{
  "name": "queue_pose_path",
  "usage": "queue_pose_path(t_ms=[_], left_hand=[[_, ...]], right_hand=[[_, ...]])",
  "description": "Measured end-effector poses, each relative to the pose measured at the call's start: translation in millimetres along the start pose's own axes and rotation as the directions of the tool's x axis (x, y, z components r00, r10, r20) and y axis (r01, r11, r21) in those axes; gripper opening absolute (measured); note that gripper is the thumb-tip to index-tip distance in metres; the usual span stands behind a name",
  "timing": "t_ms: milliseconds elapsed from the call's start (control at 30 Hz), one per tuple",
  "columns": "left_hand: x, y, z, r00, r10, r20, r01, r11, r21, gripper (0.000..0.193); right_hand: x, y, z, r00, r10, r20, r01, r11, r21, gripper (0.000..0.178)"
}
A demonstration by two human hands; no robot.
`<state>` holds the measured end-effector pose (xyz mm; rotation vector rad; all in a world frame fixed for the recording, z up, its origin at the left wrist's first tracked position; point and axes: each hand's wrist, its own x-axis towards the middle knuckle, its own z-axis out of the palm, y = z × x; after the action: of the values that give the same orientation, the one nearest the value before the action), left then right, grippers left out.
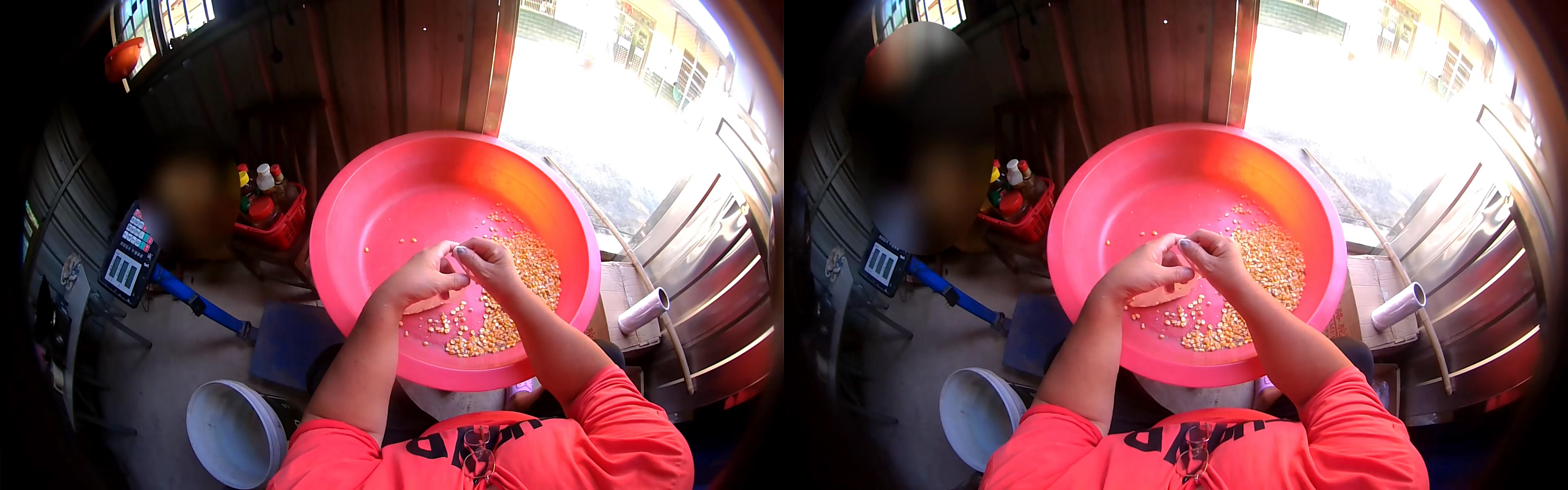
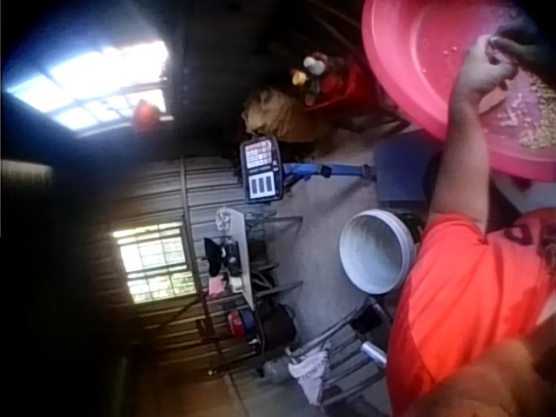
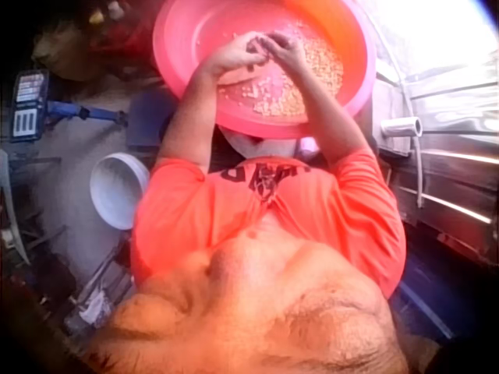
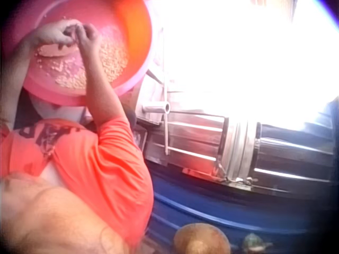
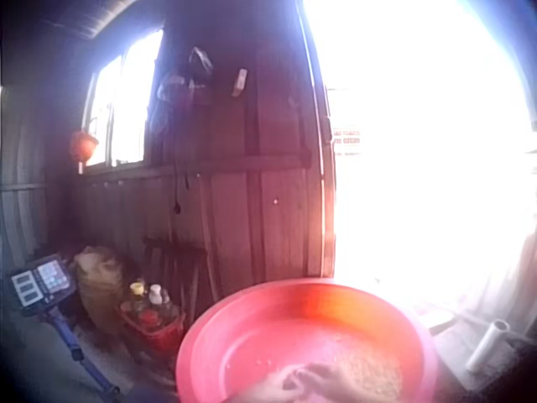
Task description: The person pulls a plastic bag from a roll, fills it with corn kernels from a large red tray by hand, and then places the filled bag into a cardboard box.
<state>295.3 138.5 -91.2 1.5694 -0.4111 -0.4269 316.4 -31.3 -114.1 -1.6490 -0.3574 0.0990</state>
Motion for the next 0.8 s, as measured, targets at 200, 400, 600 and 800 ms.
queue_pose_path(t_ms=[200, 400, 600, 800], left_hand=[[3.9, -4.3, 0.9, 0.997, -0.063, -0.038, 0.066, 0.995, 0.077, 0.033], [6.3, -5.9, 4.1, 0.998, -0.052, -0.038, 0.054, 0.997, 0.055, 0.028], [4.5, -2.7, 5.2, 0.997, -0.059, -0.047, 0.062, 0.997, 0.055, 0.026], [5.5, -3.9, 6.5, 0.997, -0.07, -0.044, 0.072, 0.996, 0.058, 0.023]], right_hand=[[-5.2, -2.2, 4.6, 0.991, -0.134, 0.02, 0.136, 0.987, -0.081, 0.014], [-4.5, 3.8, 5.8, 0.99, -0.138, -0.009, 0.139, 0.988, 0.067, 0.01], [-6.7, -0.5, 9.1, 0.991, -0.13, -0.022, 0.131, 0.99, 0.052, 0.009], [-5.4, 2.5, 8.6, 0.991, -0.126, -0.038, 0.127, 0.991, 0.042, 0.009]])
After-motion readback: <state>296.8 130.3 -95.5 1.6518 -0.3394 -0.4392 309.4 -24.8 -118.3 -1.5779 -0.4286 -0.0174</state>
